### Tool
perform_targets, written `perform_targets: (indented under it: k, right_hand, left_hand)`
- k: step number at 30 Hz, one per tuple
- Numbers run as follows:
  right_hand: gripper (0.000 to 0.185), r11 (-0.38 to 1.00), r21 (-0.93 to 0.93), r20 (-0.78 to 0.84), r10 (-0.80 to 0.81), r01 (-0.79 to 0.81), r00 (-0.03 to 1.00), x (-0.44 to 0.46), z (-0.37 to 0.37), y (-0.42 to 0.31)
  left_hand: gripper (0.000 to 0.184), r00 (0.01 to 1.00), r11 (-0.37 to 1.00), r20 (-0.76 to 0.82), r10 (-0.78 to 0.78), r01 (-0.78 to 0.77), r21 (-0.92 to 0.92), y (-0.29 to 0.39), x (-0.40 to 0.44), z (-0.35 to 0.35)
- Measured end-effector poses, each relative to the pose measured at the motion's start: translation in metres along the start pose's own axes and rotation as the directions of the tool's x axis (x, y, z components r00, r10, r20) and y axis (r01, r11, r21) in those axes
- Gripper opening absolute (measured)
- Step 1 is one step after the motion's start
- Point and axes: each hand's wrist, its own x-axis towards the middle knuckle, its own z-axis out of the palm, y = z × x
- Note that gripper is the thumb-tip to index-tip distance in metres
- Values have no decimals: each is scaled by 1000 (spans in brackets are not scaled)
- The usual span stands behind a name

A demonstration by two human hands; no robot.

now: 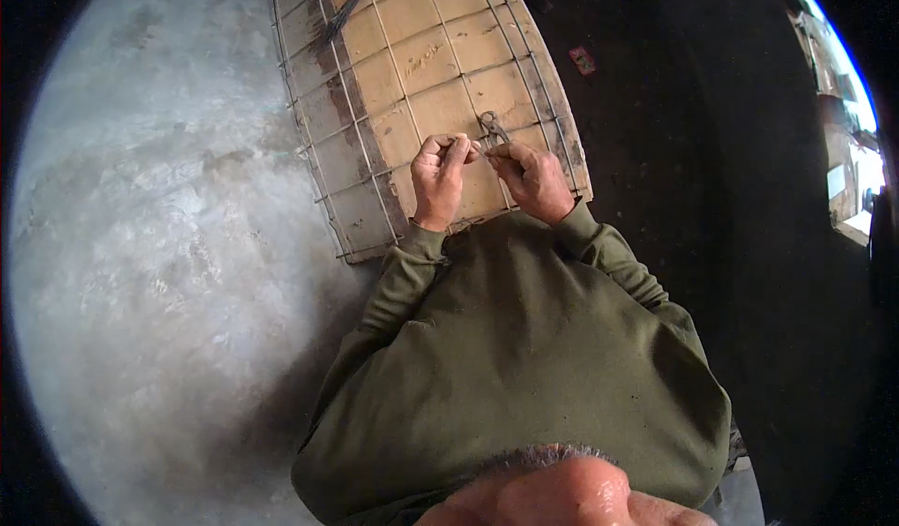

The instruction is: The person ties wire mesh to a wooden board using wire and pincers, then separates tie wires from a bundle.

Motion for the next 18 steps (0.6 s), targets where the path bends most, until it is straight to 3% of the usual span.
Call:
perform_targets:
  k: [2,3,4,6,7,8,10,12,14,18]
  right_hand:
    - [19,994,64,58,87,-90,995,5,-9,-7]
    - [23,975,122,118,172,-186,978,5,-12,-8]
    - [23,975,124,124,167,-182,978,5,-11,-2]
    - [35,806,559,26,216,-193,976,8,-10,9]
    - [42,875,440,48,203,-203,978,8,-16,11]
    - [42,875,441,52,197,-200,979,9,-18,11]
    - [43,999,17,-5,-35,35,999,10,-23,1]
    - [41,994,-5,-18,-110,110,994,12,-20,-6]
    - [34,933,-221,-24,-297,284,955,14,-15,-2]
    - [19,922,-248,-62,-322,298,945,20,-14,-2]
  left_hand:
    - [14,1000,1000,-15,-5,4,-18,5,3,0]
    - [13,998,995,-28,-53,50,-89,7,4,-2]
    - [13,994,983,-38,-99,92,-161,9,5,-3]
    - [13,989,960,-32,-142,130,-248,14,10,-8]
    - [13,982,928,-13,-187,172,-330,16,12,-10]
    - [13,983,929,-18,-182,166,-330,16,12,-13]
    - [13,963,872,54,-263,261,-414,16,13,-15]
    - [13,952,853,71,-298,299,-428,17,13,-14]
    - [13,940,833,91,-330,335,-441,19,13,-11]
    - [11,932,798,101,-349,352,-489,16,12,-9]
